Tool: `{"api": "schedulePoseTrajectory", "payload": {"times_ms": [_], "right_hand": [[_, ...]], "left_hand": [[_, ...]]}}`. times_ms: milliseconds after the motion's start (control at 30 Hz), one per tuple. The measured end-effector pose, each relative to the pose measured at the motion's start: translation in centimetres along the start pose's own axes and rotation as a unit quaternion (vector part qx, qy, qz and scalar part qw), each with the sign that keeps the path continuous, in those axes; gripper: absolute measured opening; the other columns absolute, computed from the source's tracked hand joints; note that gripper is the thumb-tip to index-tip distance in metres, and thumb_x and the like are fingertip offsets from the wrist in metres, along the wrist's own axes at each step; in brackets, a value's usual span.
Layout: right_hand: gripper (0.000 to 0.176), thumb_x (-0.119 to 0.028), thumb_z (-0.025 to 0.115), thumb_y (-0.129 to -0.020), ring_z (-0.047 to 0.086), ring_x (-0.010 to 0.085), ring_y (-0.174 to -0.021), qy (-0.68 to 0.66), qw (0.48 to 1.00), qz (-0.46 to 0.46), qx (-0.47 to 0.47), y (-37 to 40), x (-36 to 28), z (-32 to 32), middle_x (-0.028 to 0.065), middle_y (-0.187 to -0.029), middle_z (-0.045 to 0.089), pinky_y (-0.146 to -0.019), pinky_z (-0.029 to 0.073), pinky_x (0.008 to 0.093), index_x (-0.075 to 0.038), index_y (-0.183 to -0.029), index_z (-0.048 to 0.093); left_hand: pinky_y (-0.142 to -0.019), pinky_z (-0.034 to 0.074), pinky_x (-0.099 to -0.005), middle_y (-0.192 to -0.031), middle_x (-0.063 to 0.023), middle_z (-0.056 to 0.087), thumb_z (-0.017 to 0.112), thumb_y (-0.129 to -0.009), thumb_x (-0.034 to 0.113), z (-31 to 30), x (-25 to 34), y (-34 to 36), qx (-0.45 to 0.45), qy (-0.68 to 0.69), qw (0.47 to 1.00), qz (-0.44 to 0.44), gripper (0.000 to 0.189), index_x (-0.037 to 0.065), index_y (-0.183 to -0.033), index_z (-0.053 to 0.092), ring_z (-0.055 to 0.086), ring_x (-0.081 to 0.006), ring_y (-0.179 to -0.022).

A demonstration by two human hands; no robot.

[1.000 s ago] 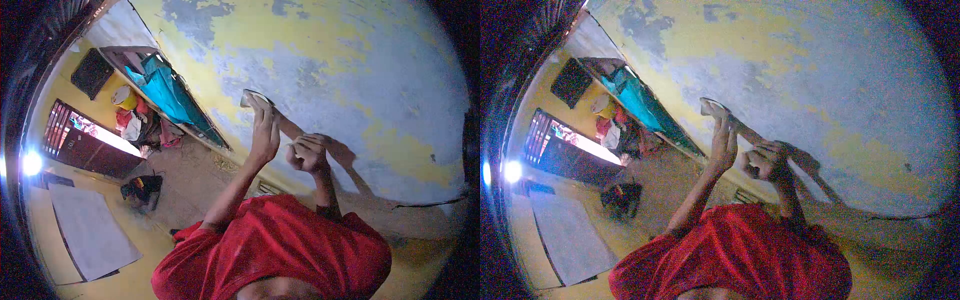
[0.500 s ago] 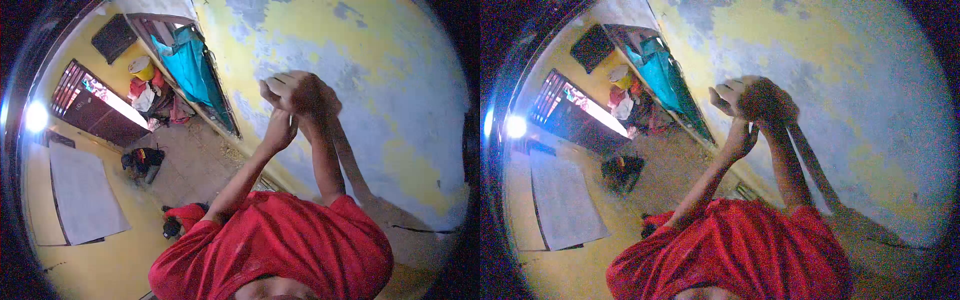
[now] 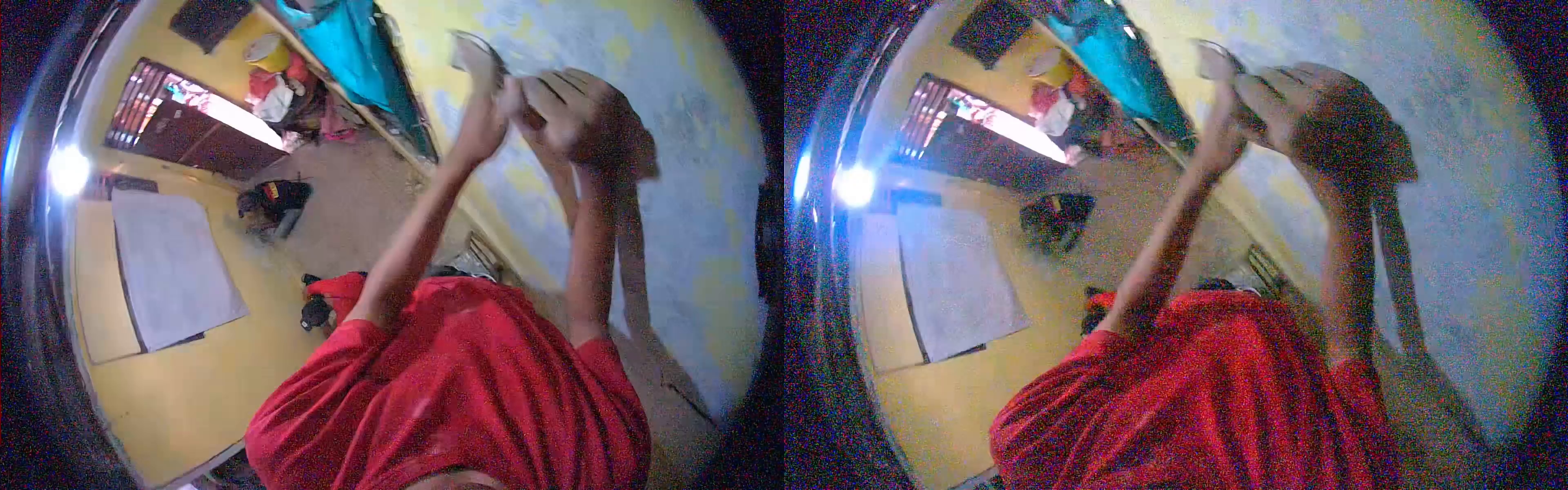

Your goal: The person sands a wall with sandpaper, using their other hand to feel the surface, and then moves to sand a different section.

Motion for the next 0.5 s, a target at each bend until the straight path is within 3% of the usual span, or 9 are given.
{"api": "schedulePoseTrajectory", "payload": {"times_ms": [33,67,133,233,300,367,400,433,500], "right_hand": [[0.018,-0.014,0.072,-0.083,0.065,0.0261,-0.062,0.007,1.000,0.006,-0.012,-0.1,-0.3,0.2,0.0096,-0.071,0.065,-0.058,0.053,0.0353,-0.006,-0.071,0.060],[0.017,-0.014,0.072,-0.082,0.066,0.0245,-0.063,-0.002,1.000,-0.008,0.022,-0.1,-0.4,0.1,0.0089,-0.072,0.066,-0.059,0.054,0.0341,-0.006,-0.072,0.061],[0.016,-0.013,0.072,-0.082,0.067,0.0228,-0.064,0.002,0.999,-0.006,0.048,-0.4,0.4,0.3,0.0081,-0.073,0.067,-0.059,0.055,0.0328,-0.006,-0.072,0.062],[0.016,-0.012,0.072,-0.081,0.066,0.0210,-0.060,0.010,0.996,-0.045,0.080,0.8,0.7,0.2,0.0065,-0.070,0.066,-0.058,0.055,0.0318,-0.008,-0.069,0.061],[0.015,-0.010,0.072,-0.078,0.066,0.0199,-0.057,-0.012,0.993,-0.035,0.113,1.4,1.0,0.9,0.0053,-0.067,0.065,-0.057,0.055,0.0312,-0.008,-0.069,0.060],[0.013,-0.010,0.071,-0.077,0.065,0.0205,-0.056,-0.019,0.990,-0.031,0.133,1.3,0.8,1.0,0.0049,-0.065,0.065,-0.056,0.054,0.0317,-0.008,-0.070,0.061],[0.012,-0.009,0.070,-0.077,0.064,0.0205,-0.056,-0.018,0.992,-0.031,0.123,1.3,0.9,1.1,0.0048,-0.065,0.064,-0.055,0.054,0.0318,-0.008,-0.070,0.061],[0.012,-0.009,0.070,-0.078,0.064,0.0205,-0.055,-0.017,0.993,-0.032,0.114,1.3,1.0,1.0,0.0046,-0.065,0.064,-0.055,0.053,0.0319,-0.008,-0.070,0.061],[0.012,-0.009,0.070,-0.078,0.064,0.0207,-0.056,-0.025,0.994,-0.033,0.099,1.8,1.2,1.4,0.0049,-0.065,0.063,-0.054,0.052,0.0321,-0.007,-0.071,0.061]], "left_hand": [[-0.112,0.029,-0.0414,-0.147,-0.0356,0.032,0.044,-0.101,0.024,-1.3,-0.2,-0.6,0.038,-0.124,0.991,0.038,0.061,-0.005,-0.149,0.021,0.036,-0.0434,-0.137],[-0.106,0.037,-0.0412,-0.136,-0.0331,0.046,0.045,-0.098,0.015,-2.2,-1.6,-0.7,0.024,-0.087,0.991,-0.094,0.058,-0.005,-0.148,0.025,0.049,-0.0393,-0.125],[-0.091,0.046,-0.0376,-0.114,-0.0223,0.059,0.046,-0.093,0.009,-3.5,-0.4,-2.5,0.065,-0.023,0.998,-0.007,0.052,-0.006,-0.142,0.034,0.057,-0.0279,-0.099],[-0.089,0.045,-0.0340,-0.105,-0.0162,0.059,0.046,-0.091,0.008,-5.0,1.2,-4.1,0.076,-0.093,0.992,0.041,0.043,-0.008,-0.132,0.042,0.054,-0.0229,-0.095],[-0.082,0.045,-0.0356,-0.099,-0.0174,0.058,0.045,-0.091,0.008,-6.0,2.6,-5.4,0.103,-0.054,0.993,0.013,0.032,-0.008,-0.118,0.050,0.053,-0.0258,-0.089],[-0.076,0.044,-0.0373,-0.093,-0.0211,0.055,0.044,-0.090,0.006,-8.5,0.6,-6.8,0.112,-0.239,0.959,0.106,0.021,-0.008,-0.102,0.053,0.050,-0.0296,-0.080],[-0.074,0.044,-0.0397,-0.088,-0.0236,0.051,0.045,-0.090,0.005,-8.4,1.4,-7.1,0.158,-0.103,0.981,0.050,0.014,-0.007,-0.092,0.052,0.046,-0.0328,-0.075],[-0.079,0.043,-0.0432,-0.089,-0.0253,0.052,0.044,-0.091,0.005,-7.9,1.2,-6.4,0.137,-0.252,0.937,0.197,0.014,-0.007,-0.091,0.051,0.047,-0.0342,-0.079],[-0.099,0.037,-0.0507,-0.120,-0.0316,0.053,0.038,-0.095,0.012,-5.4,0.3,-4.7,0.028,-0.235,0.970,-0.049,0.031,-0.009,-0.114,0.051,0.050,-0.0437,-0.113]]}}
Point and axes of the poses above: each hand's wrist, its own y-axis away from the middle knuckle, its own z-axis out of the palm, x = y × z, the point moved 5 cm from there along -y, towards the middle knuckle
